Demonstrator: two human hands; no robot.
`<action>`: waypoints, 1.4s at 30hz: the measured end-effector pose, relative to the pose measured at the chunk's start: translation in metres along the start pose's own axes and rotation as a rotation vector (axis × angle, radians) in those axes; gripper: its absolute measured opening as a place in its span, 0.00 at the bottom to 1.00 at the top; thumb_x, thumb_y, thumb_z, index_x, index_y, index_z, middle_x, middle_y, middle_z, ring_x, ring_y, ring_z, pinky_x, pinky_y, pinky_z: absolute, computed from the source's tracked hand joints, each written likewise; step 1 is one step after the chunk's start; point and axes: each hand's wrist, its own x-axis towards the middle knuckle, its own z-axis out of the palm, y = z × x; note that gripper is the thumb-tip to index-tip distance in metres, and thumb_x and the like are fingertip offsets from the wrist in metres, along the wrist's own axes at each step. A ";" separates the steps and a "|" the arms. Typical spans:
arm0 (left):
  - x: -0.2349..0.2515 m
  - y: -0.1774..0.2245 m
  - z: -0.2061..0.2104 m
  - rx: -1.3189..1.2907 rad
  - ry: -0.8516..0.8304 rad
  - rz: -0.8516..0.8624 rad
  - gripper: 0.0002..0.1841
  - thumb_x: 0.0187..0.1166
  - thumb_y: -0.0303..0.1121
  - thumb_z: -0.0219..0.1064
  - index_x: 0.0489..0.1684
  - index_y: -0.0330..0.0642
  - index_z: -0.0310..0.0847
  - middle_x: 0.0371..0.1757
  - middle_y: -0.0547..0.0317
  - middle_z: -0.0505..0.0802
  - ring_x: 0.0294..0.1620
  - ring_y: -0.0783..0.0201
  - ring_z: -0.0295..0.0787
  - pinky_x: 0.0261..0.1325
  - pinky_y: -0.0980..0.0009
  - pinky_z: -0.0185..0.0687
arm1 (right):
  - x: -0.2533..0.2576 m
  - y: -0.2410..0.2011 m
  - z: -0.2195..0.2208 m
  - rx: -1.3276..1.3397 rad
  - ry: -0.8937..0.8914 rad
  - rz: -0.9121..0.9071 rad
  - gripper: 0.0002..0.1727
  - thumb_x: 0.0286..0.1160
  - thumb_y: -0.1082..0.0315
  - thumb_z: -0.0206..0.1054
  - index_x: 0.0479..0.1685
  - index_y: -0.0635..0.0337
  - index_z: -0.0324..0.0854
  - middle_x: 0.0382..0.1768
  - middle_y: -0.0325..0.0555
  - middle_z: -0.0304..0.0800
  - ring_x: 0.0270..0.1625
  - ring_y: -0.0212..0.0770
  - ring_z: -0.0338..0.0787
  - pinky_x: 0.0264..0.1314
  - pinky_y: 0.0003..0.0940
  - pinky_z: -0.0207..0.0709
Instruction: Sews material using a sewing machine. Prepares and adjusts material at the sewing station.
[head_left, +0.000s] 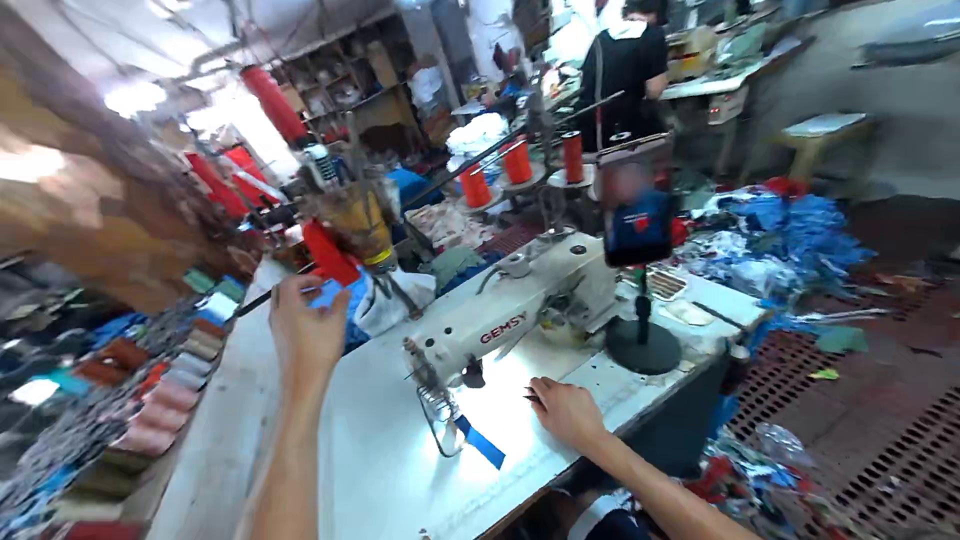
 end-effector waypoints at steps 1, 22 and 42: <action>0.000 -0.001 -0.002 0.002 0.046 0.042 0.25 0.76 0.39 0.76 0.66 0.35 0.76 0.68 0.40 0.83 0.64 0.49 0.87 0.60 0.50 0.87 | 0.000 0.000 0.001 -0.009 0.009 -0.003 0.18 0.83 0.55 0.59 0.58 0.55 0.85 0.51 0.52 0.93 0.48 0.59 0.95 0.45 0.62 0.85; 0.052 -0.006 -0.003 0.136 0.138 0.273 0.29 0.92 0.51 0.46 0.63 0.30 0.78 0.61 0.30 0.85 0.59 0.36 0.85 0.63 0.36 0.77 | 0.001 0.002 -0.001 0.008 -0.057 -0.003 0.19 0.85 0.55 0.54 0.59 0.56 0.82 0.52 0.53 0.91 0.50 0.57 0.94 0.46 0.60 0.84; -0.193 -0.068 0.053 -0.917 -0.072 -0.221 0.35 0.71 0.18 0.74 0.81 0.34 0.65 0.77 0.46 0.82 0.44 0.55 0.97 0.48 0.62 0.99 | -0.058 -0.094 0.003 0.879 -0.056 -0.435 0.23 0.86 0.53 0.66 0.70 0.58 0.83 0.21 0.35 0.79 0.20 0.26 0.73 0.23 0.24 0.71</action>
